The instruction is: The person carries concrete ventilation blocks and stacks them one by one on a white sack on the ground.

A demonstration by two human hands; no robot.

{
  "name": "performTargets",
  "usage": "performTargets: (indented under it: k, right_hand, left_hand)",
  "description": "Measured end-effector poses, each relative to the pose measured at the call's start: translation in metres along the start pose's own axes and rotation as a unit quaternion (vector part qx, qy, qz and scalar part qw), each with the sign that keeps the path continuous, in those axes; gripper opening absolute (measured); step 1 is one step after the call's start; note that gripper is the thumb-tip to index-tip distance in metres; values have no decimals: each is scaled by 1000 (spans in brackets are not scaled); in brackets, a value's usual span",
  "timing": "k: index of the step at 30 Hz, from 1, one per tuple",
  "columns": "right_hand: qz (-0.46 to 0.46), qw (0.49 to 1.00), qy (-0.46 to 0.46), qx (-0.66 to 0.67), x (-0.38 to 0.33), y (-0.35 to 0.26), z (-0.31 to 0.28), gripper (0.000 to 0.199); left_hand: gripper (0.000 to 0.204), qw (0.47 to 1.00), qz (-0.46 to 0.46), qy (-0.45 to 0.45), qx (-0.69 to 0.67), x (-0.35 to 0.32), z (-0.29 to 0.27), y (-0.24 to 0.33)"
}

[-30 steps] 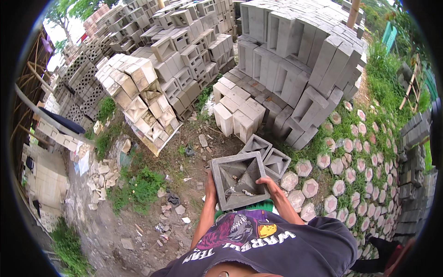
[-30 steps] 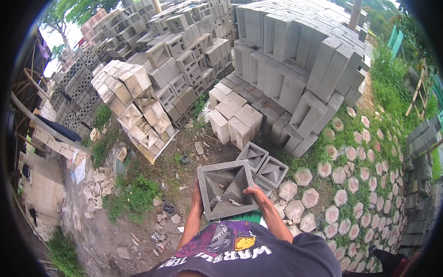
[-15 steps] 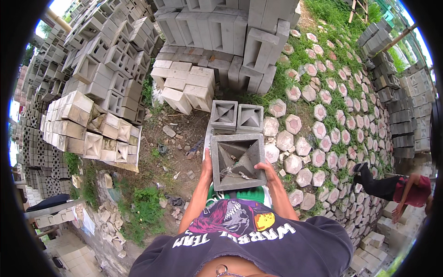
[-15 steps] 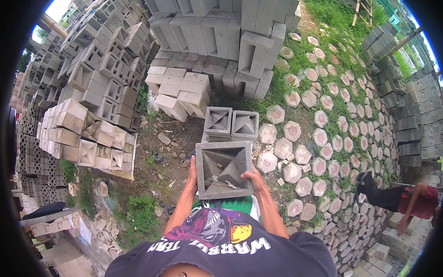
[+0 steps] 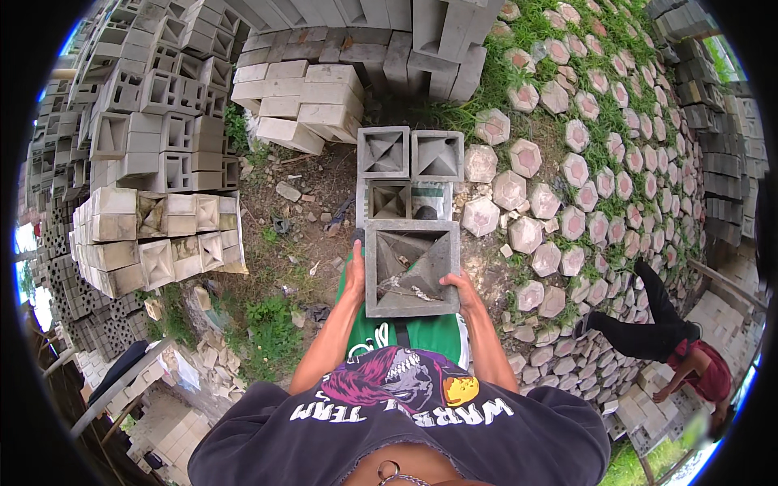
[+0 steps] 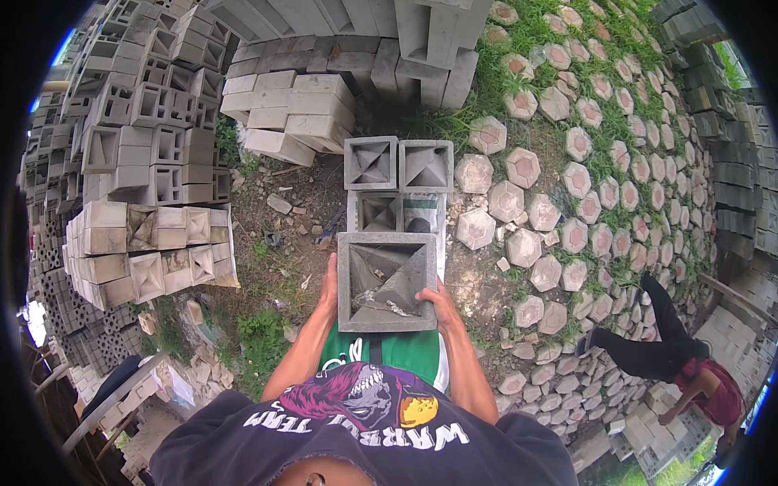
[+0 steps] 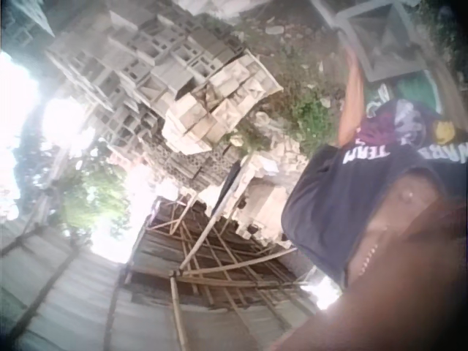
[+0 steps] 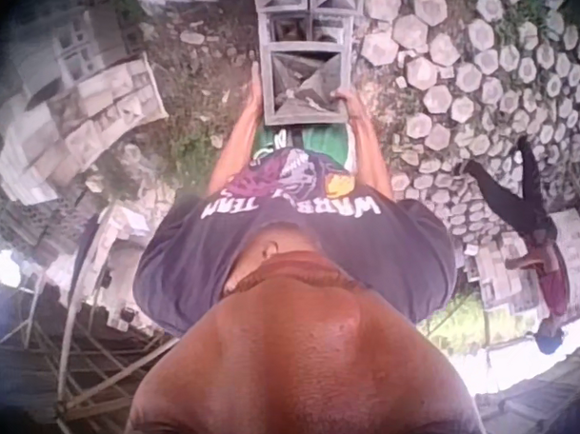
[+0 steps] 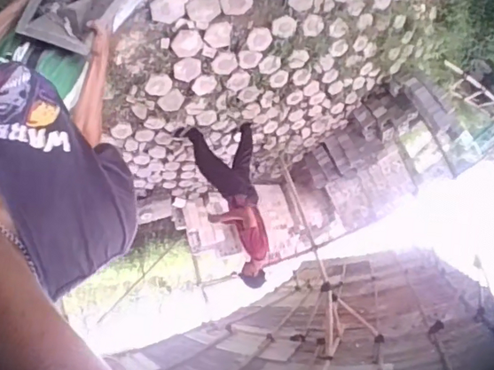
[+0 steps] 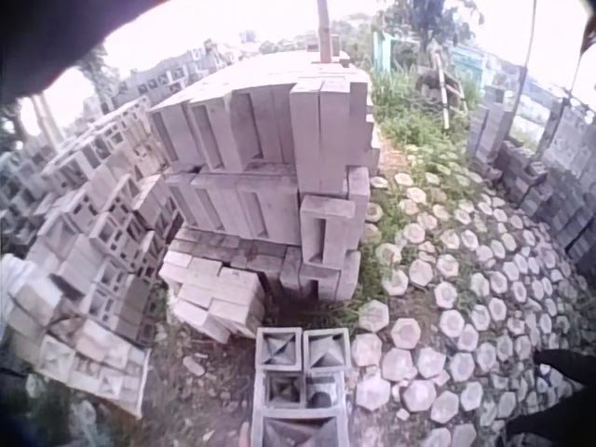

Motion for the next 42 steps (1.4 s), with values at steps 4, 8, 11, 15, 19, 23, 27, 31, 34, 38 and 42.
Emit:
performTargets:
  k: [4,8,11,15,19,23,27,31,34,38,42]
  right_hand:
    - [25,998,52,-15,19,11,-4,77]
    - [0,997,82,10,69,18,-9,86]
    - [15,996,85,20,113,27,-12,86]
    - [35,990,132,35,181,44,-22,87]
    - [15,985,168,26,250,67,-28,90]
    - [18,979,205,2,324,88,-37,95]
    - [10,971,239,-29,387,104,-58,99]
    - [23,979,199,-36,426,103,-62,95]
    - [15,981,184,-57,451,100,-76,91]
    - [-6,975,174,-135,485,90,-81,85]
    - [-11,958,201,-204,505,75,-81,75]
  left_hand:
    - [79,999,-29,6,44,35,-14,-32]
    - [81,995,-81,-50,-34,102,-21,-69]
    - [82,974,-52,-166,-148,141,-20,-92]
    - [66,973,0,-226,-49,197,-34,-104]
    - [67,965,-23,-256,55,262,-51,-132]
    - [64,896,49,-183,402,329,-57,-171]
    - [60,879,30,-179,442,383,-70,-205]
    - [57,851,99,-131,499,404,-79,-224]
    - [55,864,120,-87,481,414,-81,-232]
    - [55,884,169,-31,434,420,-80,-231]
    - [46,905,140,-8,402,426,-74,-221]
Point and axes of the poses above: each hand's wrist, its own x-axis towards the middle knuckle, its own z-axis out of the palm, y = z × x, the point moved 2 cm from there along x, towards the middle knuckle, and after that the axes turned 10 degrees about z, right-handed, at the moved point
